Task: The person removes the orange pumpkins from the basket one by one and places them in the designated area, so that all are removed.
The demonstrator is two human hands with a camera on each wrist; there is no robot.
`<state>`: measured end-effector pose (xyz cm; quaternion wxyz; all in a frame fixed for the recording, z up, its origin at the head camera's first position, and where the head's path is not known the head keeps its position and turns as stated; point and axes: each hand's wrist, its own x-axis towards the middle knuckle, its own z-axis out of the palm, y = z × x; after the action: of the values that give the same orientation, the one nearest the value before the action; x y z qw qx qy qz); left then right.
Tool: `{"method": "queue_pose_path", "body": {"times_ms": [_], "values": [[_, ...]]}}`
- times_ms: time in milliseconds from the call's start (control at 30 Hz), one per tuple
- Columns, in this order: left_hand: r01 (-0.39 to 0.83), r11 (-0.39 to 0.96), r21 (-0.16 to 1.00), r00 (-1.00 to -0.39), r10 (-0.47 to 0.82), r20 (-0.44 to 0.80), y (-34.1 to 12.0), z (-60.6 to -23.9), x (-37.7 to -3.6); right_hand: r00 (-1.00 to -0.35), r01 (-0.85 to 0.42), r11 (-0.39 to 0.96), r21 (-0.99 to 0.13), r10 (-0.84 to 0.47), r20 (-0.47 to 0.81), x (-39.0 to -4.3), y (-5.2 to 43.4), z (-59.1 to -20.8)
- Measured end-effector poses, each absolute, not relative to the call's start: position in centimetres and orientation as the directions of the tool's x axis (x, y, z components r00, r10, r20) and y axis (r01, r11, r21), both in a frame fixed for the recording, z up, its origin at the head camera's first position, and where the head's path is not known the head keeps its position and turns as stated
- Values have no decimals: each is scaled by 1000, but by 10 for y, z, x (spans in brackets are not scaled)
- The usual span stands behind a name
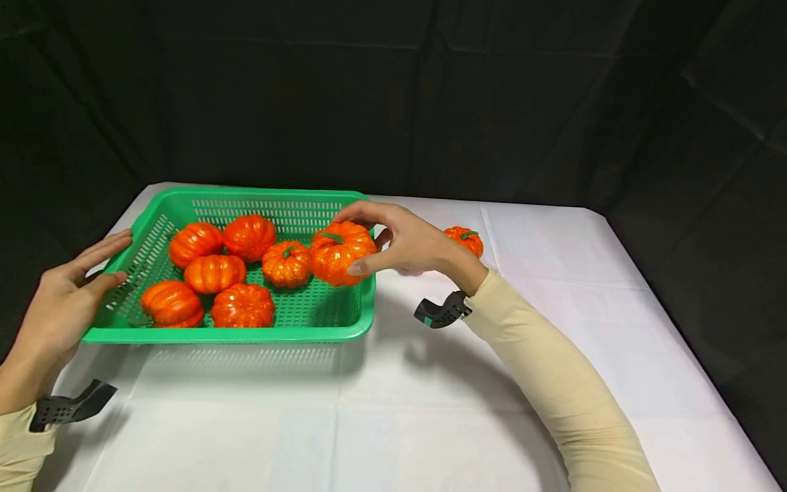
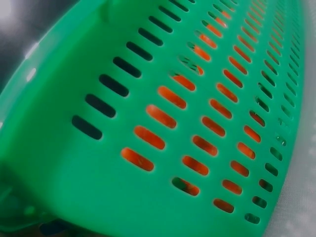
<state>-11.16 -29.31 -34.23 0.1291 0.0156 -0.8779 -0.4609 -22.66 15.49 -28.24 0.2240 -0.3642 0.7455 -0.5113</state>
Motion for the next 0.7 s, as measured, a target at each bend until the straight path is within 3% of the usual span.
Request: {"method": "queue_pose_path", "body": {"times_ms": [267,700], "values": [[88,572,815,-967,-148,209,-294,-342,-112,-678,-303,139,-943,-726,111,-229,181,-291],[88,574,814,-967,-149,209,-293,-341,-111,-802,-299,263,-917,-590,92,-228,229,-296]]}}
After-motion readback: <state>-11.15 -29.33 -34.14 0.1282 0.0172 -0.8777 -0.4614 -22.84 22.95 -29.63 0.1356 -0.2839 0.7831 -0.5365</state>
